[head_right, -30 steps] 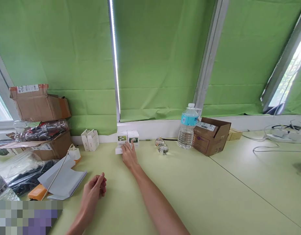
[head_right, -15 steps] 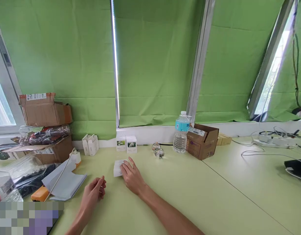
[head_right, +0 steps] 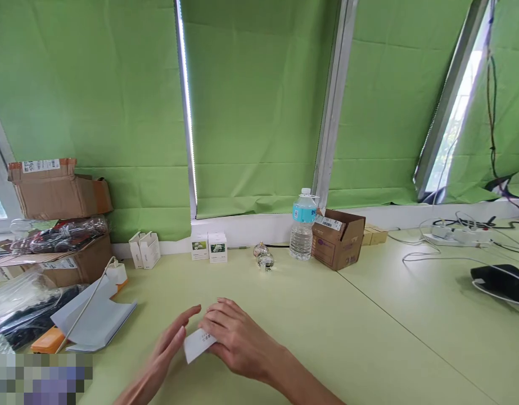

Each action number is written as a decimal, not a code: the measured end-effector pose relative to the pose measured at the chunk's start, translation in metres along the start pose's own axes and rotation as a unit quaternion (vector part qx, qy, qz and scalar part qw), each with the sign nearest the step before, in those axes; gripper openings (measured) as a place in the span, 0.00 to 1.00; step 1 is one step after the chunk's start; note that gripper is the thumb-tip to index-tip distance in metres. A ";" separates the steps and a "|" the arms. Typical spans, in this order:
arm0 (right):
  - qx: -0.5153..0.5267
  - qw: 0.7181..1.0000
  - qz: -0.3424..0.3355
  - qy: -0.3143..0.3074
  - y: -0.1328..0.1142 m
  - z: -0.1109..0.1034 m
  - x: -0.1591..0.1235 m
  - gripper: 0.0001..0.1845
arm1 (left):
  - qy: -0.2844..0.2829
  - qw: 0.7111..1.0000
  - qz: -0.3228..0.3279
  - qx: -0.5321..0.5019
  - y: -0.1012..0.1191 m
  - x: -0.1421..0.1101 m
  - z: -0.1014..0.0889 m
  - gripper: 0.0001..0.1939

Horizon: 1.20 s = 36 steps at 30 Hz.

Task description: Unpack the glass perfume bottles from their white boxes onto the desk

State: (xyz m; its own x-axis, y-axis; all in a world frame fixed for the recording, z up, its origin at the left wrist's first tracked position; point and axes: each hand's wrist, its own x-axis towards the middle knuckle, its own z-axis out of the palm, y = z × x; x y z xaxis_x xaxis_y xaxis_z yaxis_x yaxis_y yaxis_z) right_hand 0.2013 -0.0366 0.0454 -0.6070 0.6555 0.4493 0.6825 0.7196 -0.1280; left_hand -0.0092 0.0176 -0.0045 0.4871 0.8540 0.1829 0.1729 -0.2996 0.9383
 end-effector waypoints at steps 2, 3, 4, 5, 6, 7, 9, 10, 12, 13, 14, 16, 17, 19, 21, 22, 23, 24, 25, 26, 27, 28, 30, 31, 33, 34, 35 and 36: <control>0.015 1.000 0.000 -0.024 -0.002 -0.006 -0.002 0.17 | -0.067 0.997 0.025 -0.025 -0.001 -0.003 0.005 0.35; 0.024 0.999 0.009 -0.033 -0.001 -0.009 -0.004 0.18 | -0.092 0.995 0.034 -0.035 -0.001 -0.004 0.006 0.39; 0.035 0.998 0.023 -0.039 0.000 -0.011 -0.005 0.18 | -0.109 0.993 0.036 -0.038 -0.001 -0.005 0.006 0.42; 0.046 0.997 0.039 -0.044 0.002 -0.013 -0.007 0.19 | -0.120 0.992 0.029 -0.033 -0.001 -0.005 0.006 0.43; 0.059 0.996 0.054 -0.048 0.004 -0.014 -0.008 0.20 | -0.124 0.992 0.015 -0.022 0.000 -0.006 0.005 0.43; 0.072 0.994 0.070 -0.048 0.006 -0.014 -0.009 0.21 | -0.122 0.993 -0.001 -0.009 0.002 -0.007 0.005 0.42; 0.103 0.989 0.106 -0.034 0.009 -0.010 -0.011 0.21 | -0.098 0.995 -0.026 0.009 0.004 -0.010 0.008 0.38; 0.122 0.984 0.129 -0.021 0.009 -0.007 -0.011 0.22 | -0.080 0.996 -0.036 0.008 0.005 -0.012 0.012 0.35; 0.183 0.965 0.186 0.017 0.008 0.002 -0.011 0.23 | -0.037 0.998 -0.052 -0.005 0.007 -0.017 0.022 0.30; 0.227 0.949 0.214 0.036 0.007 0.006 -0.010 0.24 | -0.013 0.998 -0.061 -0.011 0.007 -0.018 0.027 0.30; 0.279 0.929 0.238 0.053 0.005 0.010 -0.009 0.25 | 0.007 0.998 -0.066 -0.014 0.008 -0.019 0.033 0.30; 0.388 0.875 0.277 0.082 0.002 0.016 -0.008 0.27 | 0.035 0.998 -0.056 -0.016 0.010 -0.018 0.040 0.32; 0.436 0.848 0.288 0.090 0.000 0.017 -0.007 0.28 | 0.042 0.998 -0.043 -0.017 0.011 -0.017 0.041 0.34; 0.508 0.808 0.286 0.083 -0.002 0.015 -0.005 0.29 | 0.049 0.999 -0.016 -0.016 0.014 -0.014 0.040 0.38; 0.546 0.795 0.259 0.055 -0.003 0.009 -0.003 0.26 | 0.037 0.999 -0.001 -0.008 0.018 -0.012 0.036 0.39; 0.556 0.793 0.246 0.040 -0.004 0.005 -0.002 0.24 | 0.025 1.000 0.003 -0.002 0.019 -0.011 0.034 0.39; 0.562 0.791 0.239 0.028 -0.004 0.001 -0.001 0.23 | 0.016 1.000 0.005 0.005 0.020 -0.012 0.034 0.38; 0.567 0.788 0.239 0.019 -0.005 -0.003 -0.001 0.22 | 0.017 1.000 0.005 0.017 0.020 -0.012 0.035 0.38; 0.571 0.784 0.244 0.014 -0.005 -0.007 0.000 0.22 | 0.035 0.999 0.004 0.033 0.019 -0.013 0.037 0.38; 0.573 0.780 0.252 0.009 -0.006 -0.010 0.000 0.21 | 0.066 0.996 0.005 0.056 0.018 -0.014 0.040 0.39; 0.574 0.777 0.259 0.004 -0.007 -0.012 0.000 0.21 | 0.103 0.991 0.012 0.085 0.017 -0.015 0.043 0.40; 0.573 0.776 0.264 0.000 -0.009 -0.014 0.000 0.20 | 0.133 0.984 0.026 0.120 0.015 -0.015 0.046 0.40; 0.560 0.782 0.275 -0.005 -0.013 -0.017 0.000 0.19 | 0.161 0.965 0.072 0.192 0.011 -0.015 0.049 0.39; 0.549 0.787 0.281 -0.008 -0.015 -0.018 0.000 0.17 | 0.159 0.956 0.098 0.225 0.010 -0.015 0.049 0.38; 0.518 0.803 0.294 -0.010 -0.018 -0.018 0.000 0.14 | 0.153 0.936 0.142 0.282 0.008 -0.014 0.046 0.38; 0.500 0.813 0.297 -0.009 -0.019 -0.018 -0.001 0.13 | 0.157 0.926 0.159 0.304 0.008 -0.014 0.044 0.39; 0.483 0.823 0.299 -0.007 -0.020 -0.017 -0.001 0.12 | 0.163 0.915 0.175 0.324 0.008 -0.014 0.042 0.39; 0.466 0.833 0.298 -0.005 -0.020 -0.017 -0.002 0.11 | 0.169 0.904 0.192 0.342 0.008 -0.014 0.041 0.39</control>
State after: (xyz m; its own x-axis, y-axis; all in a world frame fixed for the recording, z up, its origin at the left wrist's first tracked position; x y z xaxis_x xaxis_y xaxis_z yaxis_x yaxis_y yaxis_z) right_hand 0.1954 -0.0559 0.0623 -0.2799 0.9586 0.0525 0.2539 0.1267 -0.9589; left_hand 0.0207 -0.0138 -0.0114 0.3530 0.6785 0.6443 0.5922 -0.6951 0.4075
